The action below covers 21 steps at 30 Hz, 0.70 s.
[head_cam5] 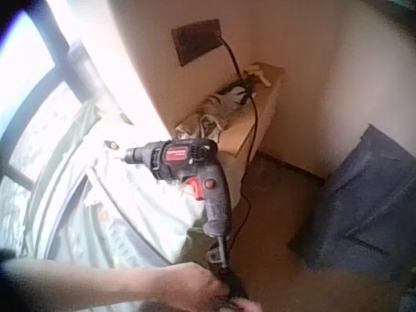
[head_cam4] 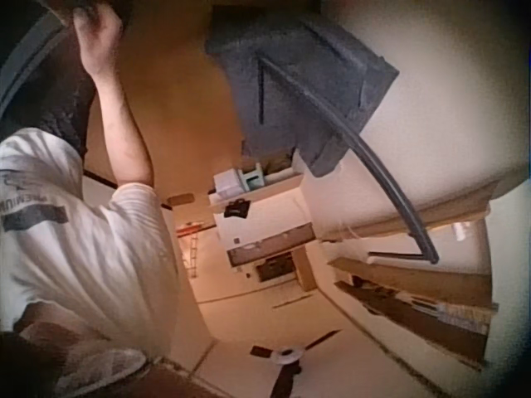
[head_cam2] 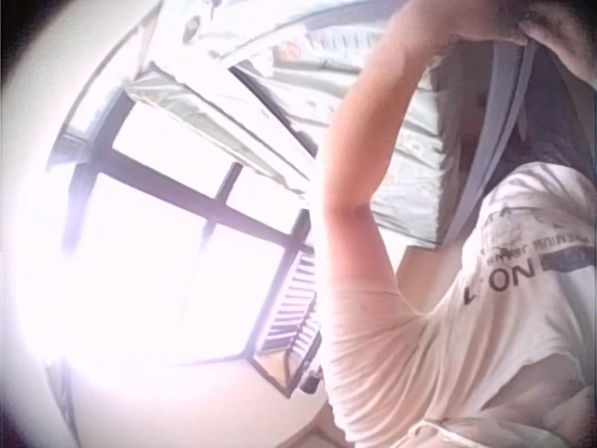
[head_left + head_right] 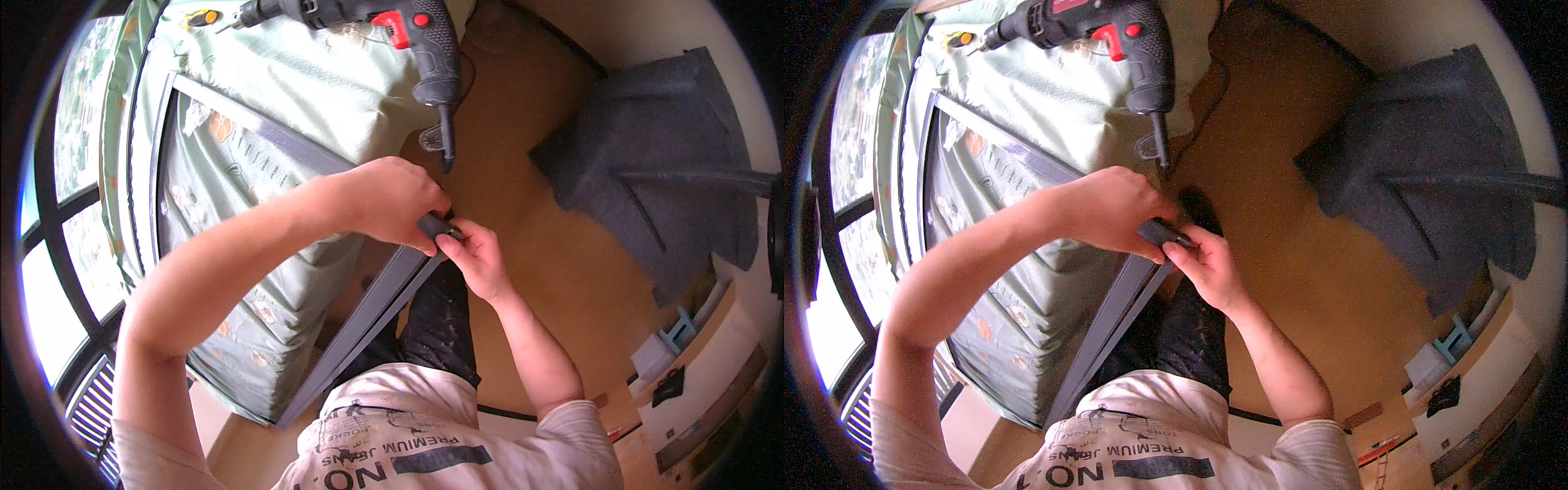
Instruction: The person assembles a window screen frame by fitting metal bars together and using a drill to secure them with screws.
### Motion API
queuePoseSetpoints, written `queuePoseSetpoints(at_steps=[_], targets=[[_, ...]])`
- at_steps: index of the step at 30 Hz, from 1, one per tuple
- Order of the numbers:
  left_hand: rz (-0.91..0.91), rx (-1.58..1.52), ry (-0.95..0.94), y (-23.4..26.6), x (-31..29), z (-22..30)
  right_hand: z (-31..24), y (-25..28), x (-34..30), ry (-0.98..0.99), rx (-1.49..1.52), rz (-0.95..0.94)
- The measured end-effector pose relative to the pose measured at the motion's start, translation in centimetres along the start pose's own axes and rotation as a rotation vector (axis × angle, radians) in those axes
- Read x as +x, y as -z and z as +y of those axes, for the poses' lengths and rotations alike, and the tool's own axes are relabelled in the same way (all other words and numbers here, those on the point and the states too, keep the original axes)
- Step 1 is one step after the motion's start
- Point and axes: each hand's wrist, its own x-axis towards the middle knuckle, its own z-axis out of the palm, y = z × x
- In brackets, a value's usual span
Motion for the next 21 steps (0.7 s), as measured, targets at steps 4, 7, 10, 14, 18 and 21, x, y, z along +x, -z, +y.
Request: queuePoseSetpoints(at_steps=[4,7,10,14,18,21], targets=[[0.843,-0.020,0.011,-3.8,-9.3,2.1,0.6,-1.9,-0.3,0.014,-0.103,0.162],[1.097,-0.332,0.542,-13.9,-22.8,4.7,0.4,-3.5,-0.9,0.042,-0.203,0.313],[1.527,-0.451,1.287,-34.9,-38.3,7.0,0.8,-4.9,-1.4,0.049,-0.112,0.406],[1.727,-0.524,2.380,-67.8,-55.6,16.4,3.8,-1.5,-1.4,0.133,-0.108,0.377],[1.893,-0.897,2.926,-89.3,-61.6,27.5,5.2,1.4,0.1,0.066,-0.146,0.419],[2.318,-1.641,2.386,-94.6,-55.6,22.1,2.2,4.6,1.0,0.179,-0.331,0.475]])
